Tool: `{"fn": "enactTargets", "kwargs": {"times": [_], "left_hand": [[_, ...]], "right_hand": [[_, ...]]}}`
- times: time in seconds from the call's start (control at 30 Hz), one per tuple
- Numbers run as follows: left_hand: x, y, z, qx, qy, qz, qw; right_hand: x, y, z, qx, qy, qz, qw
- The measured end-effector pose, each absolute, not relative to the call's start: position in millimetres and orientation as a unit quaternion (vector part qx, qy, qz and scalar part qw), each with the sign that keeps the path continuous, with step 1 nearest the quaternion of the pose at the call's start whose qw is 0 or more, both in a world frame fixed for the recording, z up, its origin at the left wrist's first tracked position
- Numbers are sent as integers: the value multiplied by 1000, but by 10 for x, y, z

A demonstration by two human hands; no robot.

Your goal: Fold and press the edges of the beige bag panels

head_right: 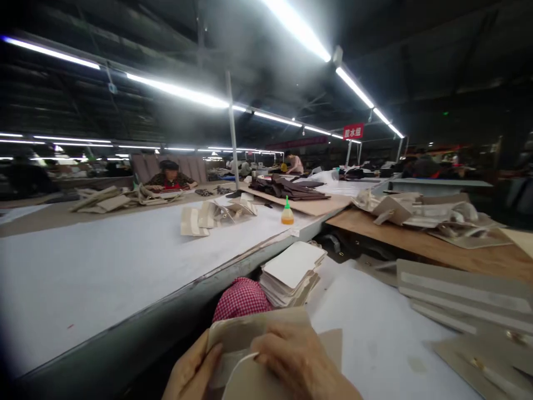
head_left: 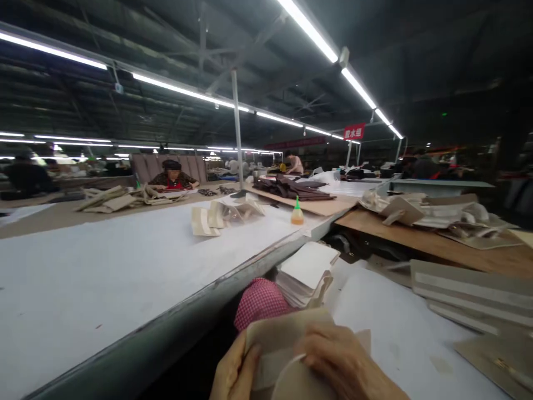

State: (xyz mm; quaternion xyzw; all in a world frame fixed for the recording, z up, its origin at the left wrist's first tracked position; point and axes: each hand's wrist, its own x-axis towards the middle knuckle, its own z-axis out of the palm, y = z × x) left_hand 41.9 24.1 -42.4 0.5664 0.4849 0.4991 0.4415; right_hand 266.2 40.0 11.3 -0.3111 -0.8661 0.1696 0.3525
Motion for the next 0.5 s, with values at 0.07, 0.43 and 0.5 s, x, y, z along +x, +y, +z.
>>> {"fn": "enactTargets", "kwargs": {"times": [0.07, 0.43, 0.5], "left_hand": [[460, 148, -314, 561, 478, 499, 456], [410, -87, -193, 495, 422, 525, 549], [380, -116, -222, 505, 418, 519, 548]], "right_hand": [[2509, 462, 148, -300, -885, 125, 334], [2257, 348, 267, -236, -879, -37, 413], [2270, 328, 302, -220, -888, -39, 402]]}}
